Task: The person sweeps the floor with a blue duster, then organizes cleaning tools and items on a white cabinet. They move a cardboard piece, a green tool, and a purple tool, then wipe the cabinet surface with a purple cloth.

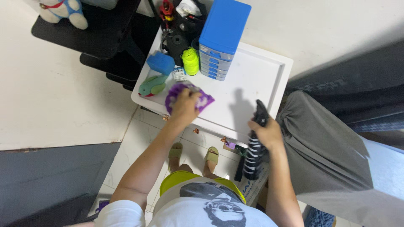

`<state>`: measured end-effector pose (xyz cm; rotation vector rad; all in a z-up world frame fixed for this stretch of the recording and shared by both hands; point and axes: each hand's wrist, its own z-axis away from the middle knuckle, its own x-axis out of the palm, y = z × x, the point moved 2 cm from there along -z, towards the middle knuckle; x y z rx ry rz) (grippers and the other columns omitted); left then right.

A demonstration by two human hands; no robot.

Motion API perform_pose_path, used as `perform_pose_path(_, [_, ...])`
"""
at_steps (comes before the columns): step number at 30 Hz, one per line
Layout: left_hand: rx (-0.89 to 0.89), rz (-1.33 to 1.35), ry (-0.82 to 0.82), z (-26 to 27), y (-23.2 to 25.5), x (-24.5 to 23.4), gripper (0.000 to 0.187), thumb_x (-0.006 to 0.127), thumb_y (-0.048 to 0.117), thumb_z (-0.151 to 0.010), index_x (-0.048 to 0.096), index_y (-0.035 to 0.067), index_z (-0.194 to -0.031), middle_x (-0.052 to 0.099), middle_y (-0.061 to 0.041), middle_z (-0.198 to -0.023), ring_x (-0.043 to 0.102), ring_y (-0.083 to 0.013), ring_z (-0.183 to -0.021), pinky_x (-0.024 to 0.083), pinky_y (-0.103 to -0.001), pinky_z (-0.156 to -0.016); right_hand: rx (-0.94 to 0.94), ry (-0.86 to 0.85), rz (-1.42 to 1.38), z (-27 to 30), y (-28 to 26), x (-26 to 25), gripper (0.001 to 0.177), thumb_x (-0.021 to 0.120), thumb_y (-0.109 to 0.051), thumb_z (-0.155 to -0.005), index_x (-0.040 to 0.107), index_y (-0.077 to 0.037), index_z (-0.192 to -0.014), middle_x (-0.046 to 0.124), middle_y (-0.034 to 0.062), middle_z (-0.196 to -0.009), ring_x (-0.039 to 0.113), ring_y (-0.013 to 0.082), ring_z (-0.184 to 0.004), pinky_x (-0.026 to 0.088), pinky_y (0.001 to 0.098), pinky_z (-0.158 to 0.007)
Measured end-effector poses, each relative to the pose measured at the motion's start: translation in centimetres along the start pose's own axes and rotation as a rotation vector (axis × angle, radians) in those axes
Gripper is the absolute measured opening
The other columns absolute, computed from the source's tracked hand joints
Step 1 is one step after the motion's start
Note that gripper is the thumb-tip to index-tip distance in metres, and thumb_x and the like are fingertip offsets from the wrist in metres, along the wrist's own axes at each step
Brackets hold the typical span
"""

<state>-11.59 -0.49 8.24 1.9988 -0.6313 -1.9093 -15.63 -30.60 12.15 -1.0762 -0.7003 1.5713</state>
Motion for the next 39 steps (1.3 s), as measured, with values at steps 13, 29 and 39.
perform_pose_path(13, [-0.023,0.135,0.398,-2.4,-1.6,2.0,0.038,0.075,0.013,-0.083,0.071,0.019,-0.120,0.066,-0.003,-0.121,0.065,-0.0287,-0.111,0.051,-0.044,-0.099,0.000,0.020,-0.027,1.8,-1.4,-0.5,0.041,0.074,-0.008,-0.080,0.064,0.004,-0.118,0.071,0.0125,-0.096,0.071,0.0242,-0.066,0.057,0.0346,-0.056])
perform_pose_path(29, [-0.205,-0.131,0.093,-6.4,-6.4,1.2,0.059,0.090,0.032,-0.065,0.068,0.002,-0.111,0.059,-0.020,-0.124,0.066,-0.0363,-0.106,0.055,-0.043,-0.092,-0.843,0.253,-0.020,-3.2,-9.8,-1.1,0.055,0.077,0.002,-0.099,0.053,0.001,-0.149,0.063,0.0165,-0.139,0.065,0.0256,-0.125,0.056,0.0395,-0.104])
perform_pose_path(39, [-0.148,0.151,0.348,-0.8,-4.4,-2.7,0.060,0.084,0.038,-0.072,0.067,0.008,-0.120,0.068,-0.015,-0.115,0.069,-0.0345,-0.101,0.056,-0.045,-0.084,-0.886,0.292,0.003,-13.0,-13.0,1.0,0.056,0.081,-0.006,-0.098,0.053,-0.003,-0.146,0.070,0.0095,-0.123,0.070,0.0184,-0.105,0.056,0.0331,-0.095])
